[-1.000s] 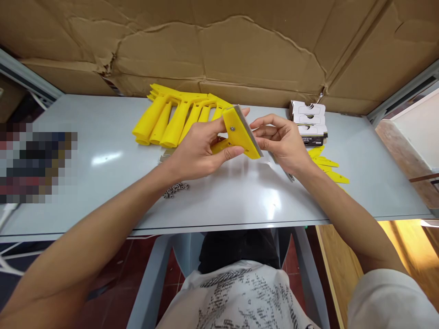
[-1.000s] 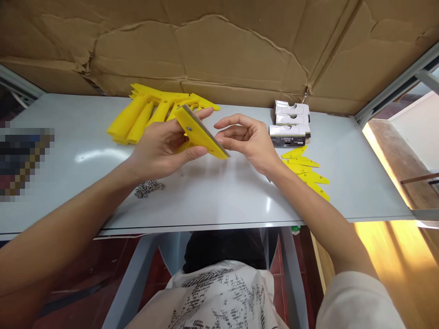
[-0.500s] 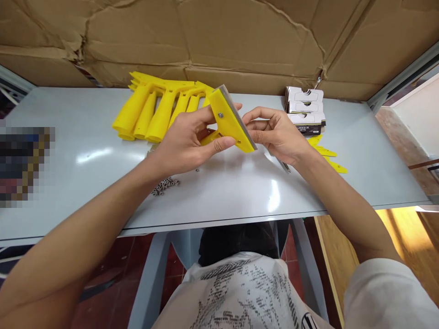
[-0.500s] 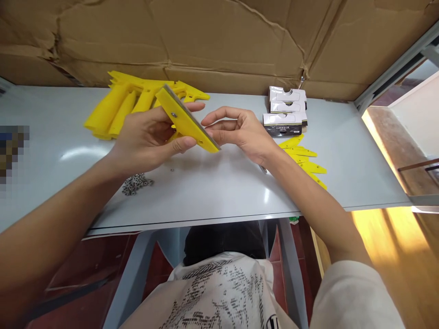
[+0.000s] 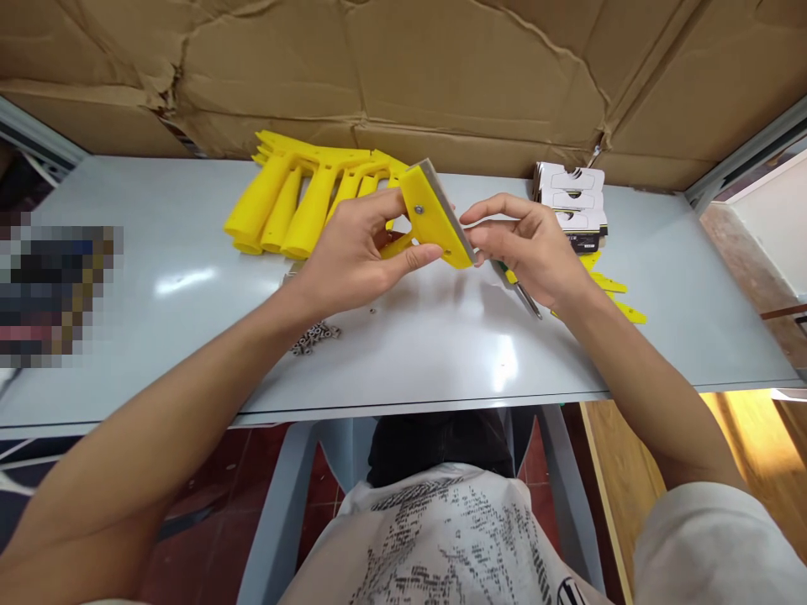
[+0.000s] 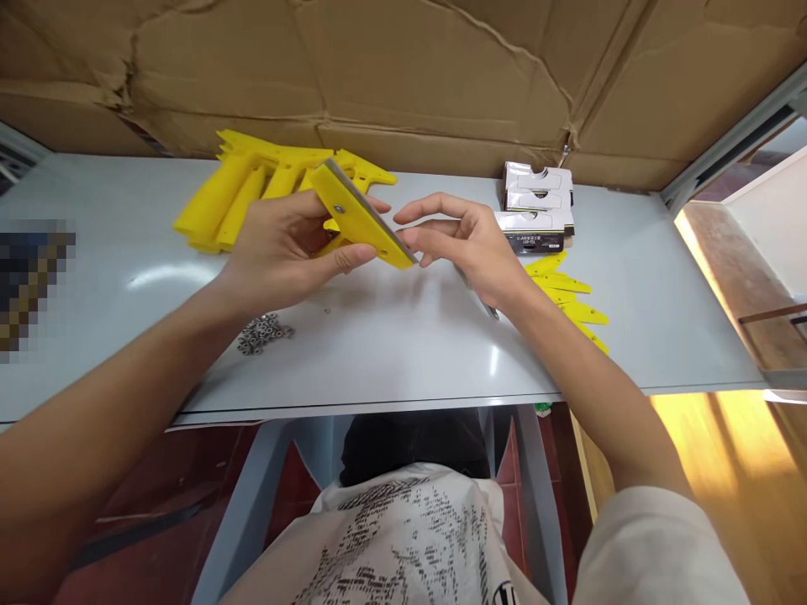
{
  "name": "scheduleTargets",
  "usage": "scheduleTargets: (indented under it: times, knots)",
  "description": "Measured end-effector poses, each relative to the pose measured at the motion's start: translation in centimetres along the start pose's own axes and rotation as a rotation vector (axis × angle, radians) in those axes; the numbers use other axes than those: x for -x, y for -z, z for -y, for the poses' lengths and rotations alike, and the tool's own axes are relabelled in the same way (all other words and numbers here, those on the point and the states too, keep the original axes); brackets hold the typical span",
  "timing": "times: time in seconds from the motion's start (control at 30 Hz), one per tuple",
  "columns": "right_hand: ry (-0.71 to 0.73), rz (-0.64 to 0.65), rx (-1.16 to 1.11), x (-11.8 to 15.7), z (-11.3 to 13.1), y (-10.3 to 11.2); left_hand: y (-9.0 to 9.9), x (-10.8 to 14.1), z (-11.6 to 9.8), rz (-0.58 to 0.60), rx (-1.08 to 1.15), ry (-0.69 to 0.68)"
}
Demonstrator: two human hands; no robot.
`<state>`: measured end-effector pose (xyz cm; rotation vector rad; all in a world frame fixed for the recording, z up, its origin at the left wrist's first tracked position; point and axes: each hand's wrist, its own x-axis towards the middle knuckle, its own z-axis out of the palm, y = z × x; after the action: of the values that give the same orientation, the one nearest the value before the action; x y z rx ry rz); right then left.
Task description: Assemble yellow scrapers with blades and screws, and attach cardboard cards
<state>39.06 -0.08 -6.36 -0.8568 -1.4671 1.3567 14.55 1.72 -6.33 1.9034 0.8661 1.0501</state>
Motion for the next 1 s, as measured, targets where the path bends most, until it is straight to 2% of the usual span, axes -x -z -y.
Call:
scheduleTargets:
  times: [0.1, 0.23, 0.33, 0.43, 0.5, 0.57, 0.6, 0.63, 0.67, 0.77, 0.8, 0.9, 1.0]
  knots:
    - [0.095, 0.000, 0.032, 0.4, 0.0, -0.5, 0.1, -0.1, 0.0, -0.002, 0.033, 0.018]
    - [0.045, -0.017, 0.059, 0.6, -0.5, -0.8, -0.1, -0.1, -0.1, -0.004, 0.021, -0.032]
    - [0.035, -0.054, 0.085, 0.5, -0.8, -0.8, -0.3, -0.1, -0.2, -0.022, 0.031, -0.007]
    - [0.079, -0.151, 0.147, 0.3, -1.0, -0.8, -0.2, -0.2, -0.2, -0.045, 0.029, 0.002]
    - [0.131, -0.271, 0.239, 0.3, -1.1, -0.8, 0.1, -0.4, -0.1, -0.066, -0.002, -0.015]
    - [0.208, -0.383, 0.400, 0.4, -1.4, -1.0, 0.8, -0.7, -0.1, -0.100, -0.017, -0.064]
    - [0.267, -0.386, 0.510, 0.6, -1.6, -1.2, 1.1, -0.9, -0.1, -0.123, -0.013, -0.089]
    - [0.343, -0.329, 0.634, 0.8, -1.9, -1.6, 1.5, -1.1, -0.1, -0.145, -0.003, -0.111]
    - [0.424, -0.215, 0.767, 1.1, -2.2, -2.1, 1.9, -1.3, -0.1, -0.166, 0.012, -0.130]
    - [0.611, 0.218, 1.125, 1.8, -3.4, -4.6, 2.6, -1.8, -0.1, -0.189, 0.055, -0.124]
    - [0.636, 0.316, 1.213, 2.0, -3.9, -5.4, 2.7, -1.9, -0.1, -0.193, 0.058, -0.107]
    - [0.678, 0.501, 1.345, 2.2, -4.9, -7.3, 2.7, -1.9, -0.3, -0.212, 0.034, -0.043]
    - [0.739, 0.586, 1.371, 2.0, -5.4, -7.5, 3.2, -2.0, -1.0, -0.248, 0.107, -0.058]
